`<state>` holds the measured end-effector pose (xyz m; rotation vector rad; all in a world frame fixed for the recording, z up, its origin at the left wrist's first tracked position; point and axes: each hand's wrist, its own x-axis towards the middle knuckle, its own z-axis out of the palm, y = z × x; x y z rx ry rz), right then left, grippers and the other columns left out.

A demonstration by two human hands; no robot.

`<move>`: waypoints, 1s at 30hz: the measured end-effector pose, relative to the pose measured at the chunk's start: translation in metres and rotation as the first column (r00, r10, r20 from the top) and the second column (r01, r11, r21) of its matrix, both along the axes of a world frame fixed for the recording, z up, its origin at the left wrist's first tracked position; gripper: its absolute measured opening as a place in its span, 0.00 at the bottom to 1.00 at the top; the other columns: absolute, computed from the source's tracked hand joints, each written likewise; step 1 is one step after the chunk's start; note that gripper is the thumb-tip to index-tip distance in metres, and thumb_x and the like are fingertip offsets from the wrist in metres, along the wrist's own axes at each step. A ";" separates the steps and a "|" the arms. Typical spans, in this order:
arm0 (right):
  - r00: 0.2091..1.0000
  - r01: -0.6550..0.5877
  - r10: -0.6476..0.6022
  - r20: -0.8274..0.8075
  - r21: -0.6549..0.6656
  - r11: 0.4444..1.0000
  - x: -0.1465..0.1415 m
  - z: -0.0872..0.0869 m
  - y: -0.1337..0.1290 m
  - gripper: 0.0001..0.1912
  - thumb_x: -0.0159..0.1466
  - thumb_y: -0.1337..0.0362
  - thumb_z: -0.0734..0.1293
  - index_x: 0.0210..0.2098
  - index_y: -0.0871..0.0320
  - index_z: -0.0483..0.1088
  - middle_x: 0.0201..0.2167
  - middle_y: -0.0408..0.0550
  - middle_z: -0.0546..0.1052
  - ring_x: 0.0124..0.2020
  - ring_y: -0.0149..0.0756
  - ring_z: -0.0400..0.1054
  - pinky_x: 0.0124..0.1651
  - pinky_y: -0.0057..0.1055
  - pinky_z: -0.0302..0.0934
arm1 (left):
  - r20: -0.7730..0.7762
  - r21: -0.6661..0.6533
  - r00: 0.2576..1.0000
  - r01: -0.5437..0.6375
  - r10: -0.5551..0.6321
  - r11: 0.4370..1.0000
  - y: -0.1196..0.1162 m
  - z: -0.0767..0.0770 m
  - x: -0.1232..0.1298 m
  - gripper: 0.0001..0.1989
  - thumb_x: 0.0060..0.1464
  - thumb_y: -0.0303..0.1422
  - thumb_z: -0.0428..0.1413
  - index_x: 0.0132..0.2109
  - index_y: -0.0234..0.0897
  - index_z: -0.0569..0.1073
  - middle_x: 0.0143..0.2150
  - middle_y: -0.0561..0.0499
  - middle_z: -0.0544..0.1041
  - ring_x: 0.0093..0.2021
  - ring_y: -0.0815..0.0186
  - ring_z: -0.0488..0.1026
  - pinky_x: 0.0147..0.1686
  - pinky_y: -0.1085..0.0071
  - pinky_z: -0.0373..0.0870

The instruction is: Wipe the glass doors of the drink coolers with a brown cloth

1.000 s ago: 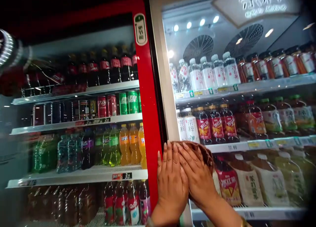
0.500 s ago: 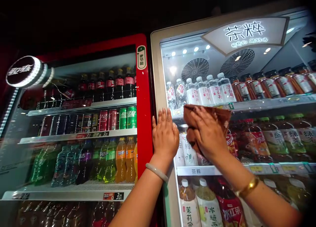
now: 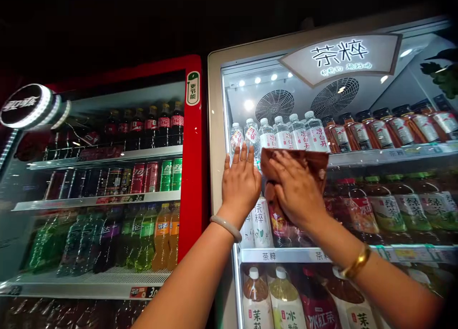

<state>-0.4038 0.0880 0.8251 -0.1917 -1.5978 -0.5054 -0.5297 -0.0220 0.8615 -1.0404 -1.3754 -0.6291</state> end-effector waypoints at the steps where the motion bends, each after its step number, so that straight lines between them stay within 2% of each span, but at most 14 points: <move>1: 0.999 -0.005 0.004 0.033 0.020 1.000 -0.003 -0.005 -0.004 0.30 0.69 0.68 0.61 0.70 0.60 0.62 0.74 0.50 0.62 0.76 0.45 0.52 0.77 0.52 0.51 | -0.004 -0.003 1.000 -0.012 0.012 1.000 0.000 -0.002 0.001 0.30 0.69 0.31 0.40 0.76 0.34 0.54 0.79 0.45 0.51 0.79 0.59 0.45 0.78 0.51 0.43; 3: 0.994 -0.027 0.021 0.106 0.053 0.998 -0.010 0.004 -0.011 0.30 0.69 0.67 0.61 0.70 0.60 0.62 0.74 0.47 0.61 0.76 0.42 0.51 0.75 0.47 0.57 | 0.032 0.025 0.999 -0.024 0.023 0.999 -0.001 0.003 0.002 0.31 0.69 0.30 0.40 0.76 0.32 0.54 0.79 0.43 0.52 0.79 0.58 0.46 0.77 0.51 0.44; 5: 0.988 -0.044 0.035 0.149 0.054 0.998 -0.010 0.030 -0.012 0.30 0.69 0.67 0.61 0.70 0.58 0.62 0.74 0.45 0.60 0.76 0.40 0.51 0.71 0.43 0.62 | 0.079 0.061 0.997 -0.028 0.023 0.998 -0.001 0.021 0.005 0.31 0.68 0.30 0.39 0.76 0.29 0.54 0.79 0.41 0.51 0.79 0.57 0.46 0.77 0.51 0.45; 7: 0.991 -0.041 0.036 0.131 0.035 0.999 -0.001 0.060 -0.004 0.29 0.69 0.67 0.61 0.69 0.57 0.63 0.74 0.44 0.60 0.76 0.41 0.52 0.71 0.45 0.62 | 0.085 0.071 0.996 -0.025 0.019 0.997 0.001 0.040 0.011 0.31 0.69 0.31 0.40 0.76 0.29 0.53 0.79 0.41 0.50 0.79 0.56 0.45 0.77 0.51 0.45; 9: 0.998 -0.033 0.033 0.054 -0.002 0.999 0.012 0.075 0.009 0.29 0.69 0.68 0.60 0.69 0.58 0.64 0.74 0.46 0.61 0.76 0.42 0.52 0.74 0.49 0.56 | 0.069 0.056 0.998 -0.019 0.015 0.998 0.008 0.051 0.020 0.31 0.69 0.32 0.39 0.76 0.30 0.54 0.79 0.41 0.50 0.79 0.56 0.44 0.77 0.51 0.45; 11: 0.999 -0.025 0.024 -0.025 -0.044 0.999 0.024 0.066 0.021 0.28 0.69 0.68 0.60 0.68 0.59 0.64 0.74 0.48 0.62 0.76 0.44 0.52 0.76 0.52 0.52 | 0.050 0.030 0.999 -0.013 0.012 0.999 0.016 0.051 0.029 0.30 0.70 0.32 0.39 0.75 0.30 0.54 0.79 0.41 0.52 0.79 0.56 0.44 0.77 0.51 0.45; 13: 0.998 -0.010 0.006 -0.056 -0.068 0.998 0.029 0.041 0.026 0.29 0.69 0.68 0.59 0.69 0.60 0.63 0.74 0.49 0.62 0.76 0.46 0.53 0.76 0.54 0.51 | 0.021 0.002 1.000 -0.008 0.008 1.000 0.023 0.041 0.033 0.30 0.70 0.32 0.40 0.76 0.30 0.54 0.79 0.42 0.52 0.79 0.56 0.45 0.77 0.52 0.44; 15: 1.000 0.006 -0.007 -0.025 -0.039 0.999 0.025 0.017 0.023 0.29 0.69 0.68 0.60 0.69 0.60 0.63 0.74 0.49 0.61 0.75 0.47 0.53 0.76 0.56 0.51 | -0.005 -0.007 1.000 -0.004 0.004 1.000 0.026 0.031 0.032 0.31 0.69 0.31 0.40 0.76 0.29 0.54 0.79 0.42 0.51 0.79 0.57 0.45 0.78 0.53 0.43; 17: 0.999 -0.009 0.008 0.043 0.022 1.000 0.016 0.009 0.016 0.30 0.69 0.67 0.60 0.70 0.60 0.62 0.74 0.48 0.61 0.76 0.45 0.52 0.76 0.53 0.52 | -0.018 0.015 1.000 -0.007 0.007 1.000 0.023 0.027 0.026 0.30 0.69 0.31 0.39 0.75 0.29 0.55 0.79 0.42 0.51 0.79 0.57 0.45 0.78 0.54 0.44; 19: 0.992 -0.053 0.043 0.120 0.076 0.996 0.008 0.025 0.008 0.29 0.70 0.66 0.60 0.70 0.60 0.62 0.74 0.47 0.61 0.76 0.42 0.51 0.75 0.47 0.56 | -0.004 0.060 1.000 -0.023 0.023 0.998 0.017 0.034 0.019 0.30 0.69 0.31 0.40 0.75 0.29 0.56 0.78 0.41 0.53 0.79 0.57 0.46 0.77 0.53 0.44; 21: 0.983 -0.085 0.068 0.168 0.098 0.992 0.004 0.057 0.006 0.29 0.70 0.66 0.59 0.70 0.60 0.63 0.74 0.46 0.61 0.76 0.41 0.51 0.74 0.44 0.59 | 0.025 0.093 0.999 -0.046 0.043 0.995 0.013 0.050 0.013 0.30 0.68 0.31 0.40 0.74 0.28 0.56 0.78 0.39 0.54 0.79 0.56 0.46 0.77 0.51 0.44; 23: 0.985 -0.084 0.071 0.158 0.078 0.993 0.008 0.089 0.010 0.29 0.70 0.66 0.59 0.70 0.60 0.63 0.74 0.47 0.61 0.76 0.42 0.51 0.74 0.47 0.57 | 0.052 0.101 0.997 -0.060 0.055 0.993 0.014 0.066 0.012 0.31 0.68 0.32 0.40 0.74 0.27 0.56 0.78 0.37 0.54 0.79 0.54 0.47 0.77 0.51 0.44; 25: 0.993 -0.074 0.071 0.089 0.027 0.997 0.016 0.107 0.018 0.29 0.69 0.67 0.60 0.70 0.60 0.63 0.74 0.49 0.62 0.76 0.45 0.52 0.75 0.51 0.55 | 0.059 0.097 0.997 -0.054 0.048 0.994 0.019 0.077 0.014 0.31 0.68 0.32 0.40 0.74 0.26 0.56 0.78 0.36 0.53 0.79 0.55 0.47 0.77 0.51 0.44; 30: 0.996 -0.085 0.085 0.013 0.003 0.996 0.020 0.086 0.026 0.29 0.68 0.67 0.60 0.69 0.60 0.64 0.74 0.51 0.61 0.76 0.46 0.50 0.78 0.56 0.47 | -0.004 0.082 0.999 0.038 -0.038 0.996 0.028 0.068 0.021 0.31 0.68 0.32 0.40 0.75 0.27 0.55 0.78 0.39 0.54 0.79 0.56 0.47 0.77 0.52 0.44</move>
